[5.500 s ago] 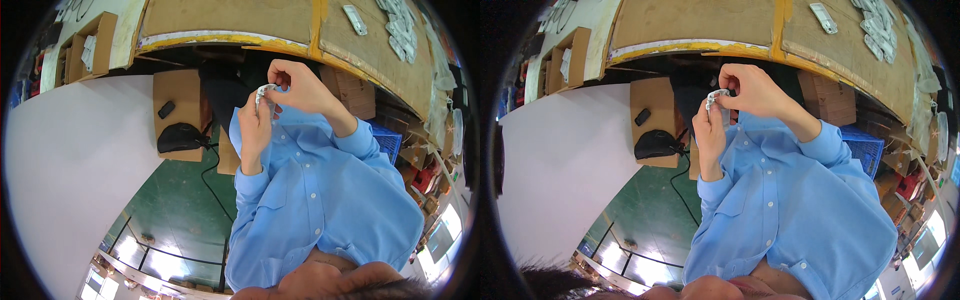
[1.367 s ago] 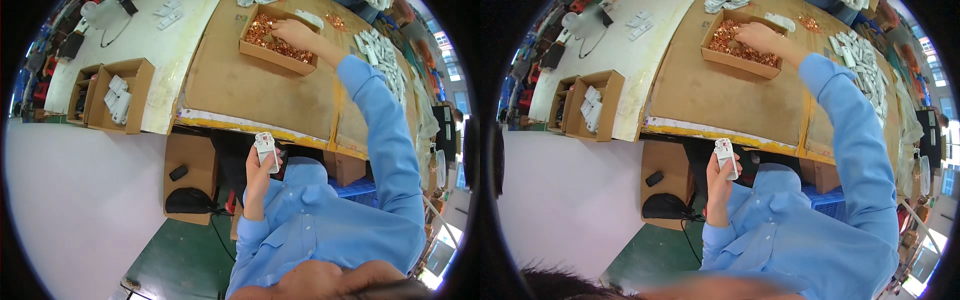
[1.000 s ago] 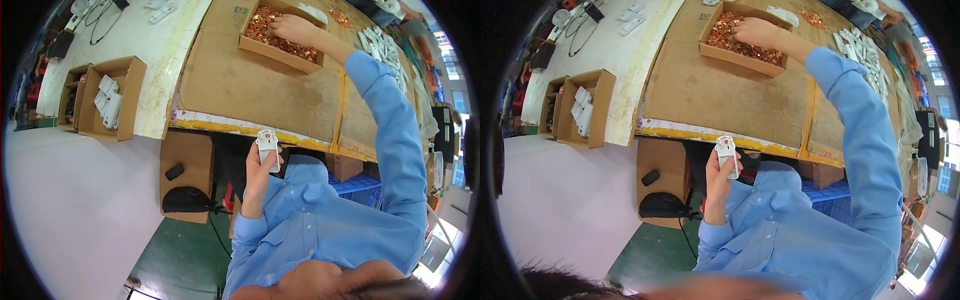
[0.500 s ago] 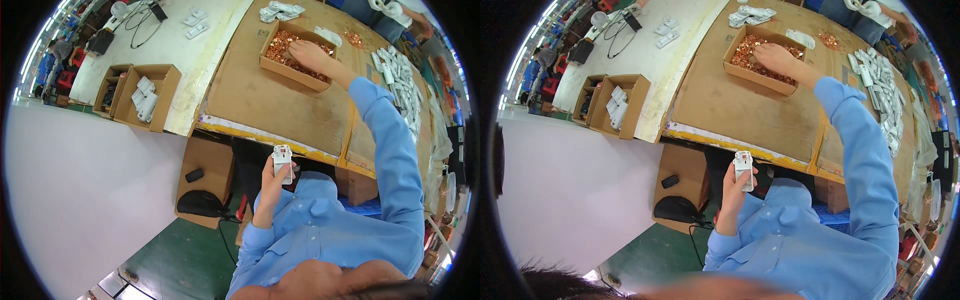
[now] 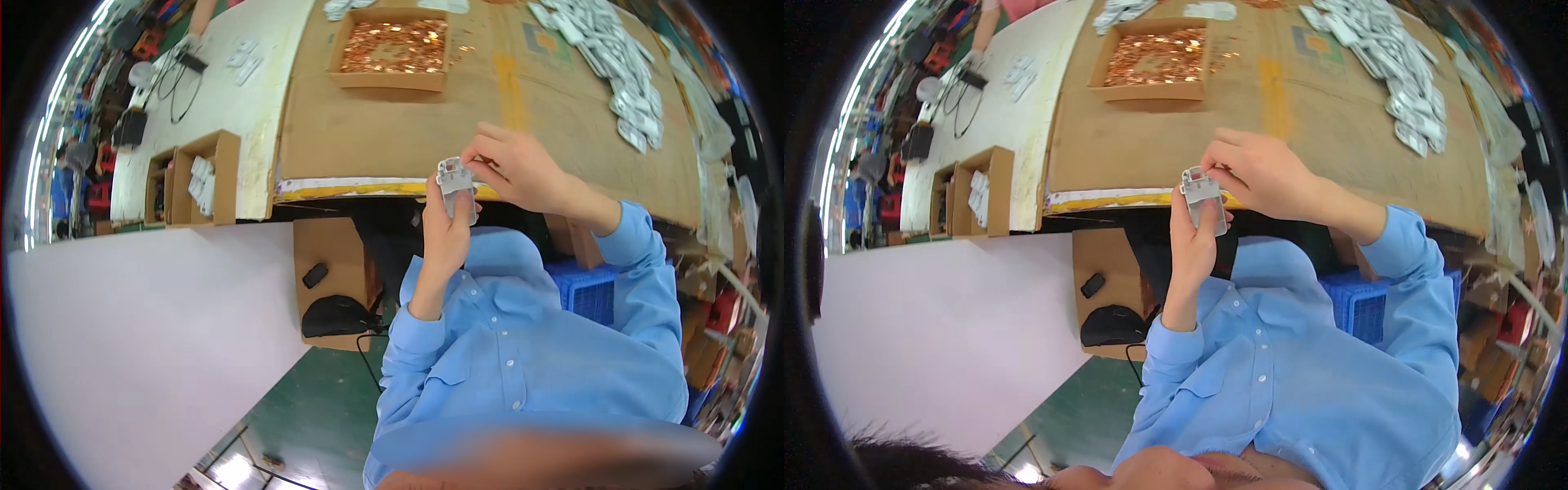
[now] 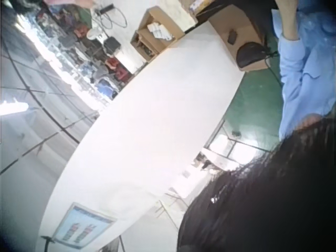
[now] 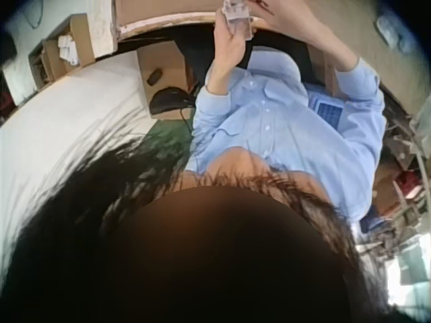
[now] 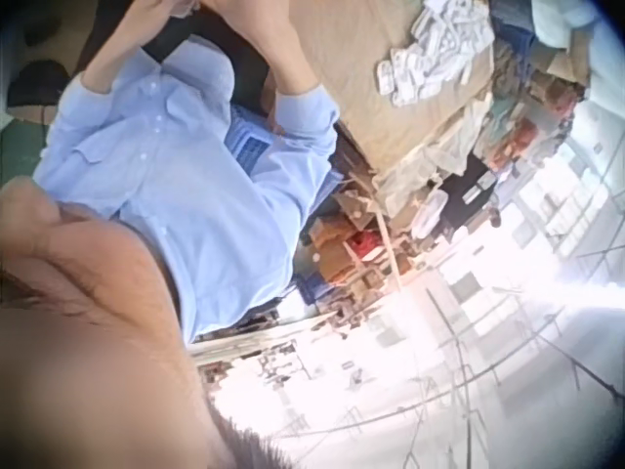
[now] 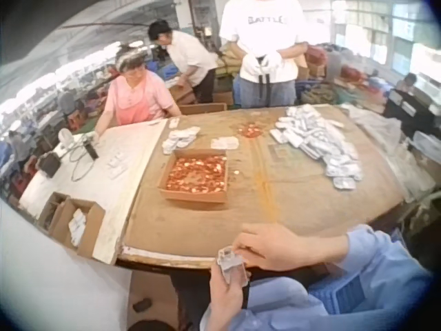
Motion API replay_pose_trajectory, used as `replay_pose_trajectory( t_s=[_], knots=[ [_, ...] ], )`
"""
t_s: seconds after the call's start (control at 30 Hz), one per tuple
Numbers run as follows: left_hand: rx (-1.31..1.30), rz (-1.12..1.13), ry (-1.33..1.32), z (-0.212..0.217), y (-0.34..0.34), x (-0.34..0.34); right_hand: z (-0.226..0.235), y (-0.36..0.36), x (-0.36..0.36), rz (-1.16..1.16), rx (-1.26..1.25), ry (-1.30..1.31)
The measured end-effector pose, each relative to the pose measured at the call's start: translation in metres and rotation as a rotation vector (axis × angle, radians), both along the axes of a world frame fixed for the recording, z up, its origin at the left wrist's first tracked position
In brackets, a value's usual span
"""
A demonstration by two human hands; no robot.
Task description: Assembling small electronic components by inserting metallic parts into plastic housings.
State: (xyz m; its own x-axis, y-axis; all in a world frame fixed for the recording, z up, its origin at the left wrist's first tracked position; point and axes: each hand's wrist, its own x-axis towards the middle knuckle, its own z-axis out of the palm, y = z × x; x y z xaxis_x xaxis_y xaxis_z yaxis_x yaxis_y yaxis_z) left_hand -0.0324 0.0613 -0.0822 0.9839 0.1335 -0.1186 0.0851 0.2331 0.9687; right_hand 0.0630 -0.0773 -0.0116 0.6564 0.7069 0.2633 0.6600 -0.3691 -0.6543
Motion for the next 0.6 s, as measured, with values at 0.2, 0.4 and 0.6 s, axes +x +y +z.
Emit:
replay_pose_trajectory(
  t_s=[0.2, 0.4, 0.6],
  knots=[
    [0.083, -0.048, -0.083, 0.003, -0.036, -0.009, -0.014, -0.036, -0.029, -0.059, -0.021, -0.027],
    [0.16, -0.05, -0.09, 0.011, -0.049, -0.019, -0.013, -0.044, -0.04, -0.085, -0.042, -0.047],
    [0.158, -0.032, -0.073, 0.009, -0.053, -0.025, -0.01, -0.049, -0.043, -0.069, -0.062, -0.01]
  ],
)
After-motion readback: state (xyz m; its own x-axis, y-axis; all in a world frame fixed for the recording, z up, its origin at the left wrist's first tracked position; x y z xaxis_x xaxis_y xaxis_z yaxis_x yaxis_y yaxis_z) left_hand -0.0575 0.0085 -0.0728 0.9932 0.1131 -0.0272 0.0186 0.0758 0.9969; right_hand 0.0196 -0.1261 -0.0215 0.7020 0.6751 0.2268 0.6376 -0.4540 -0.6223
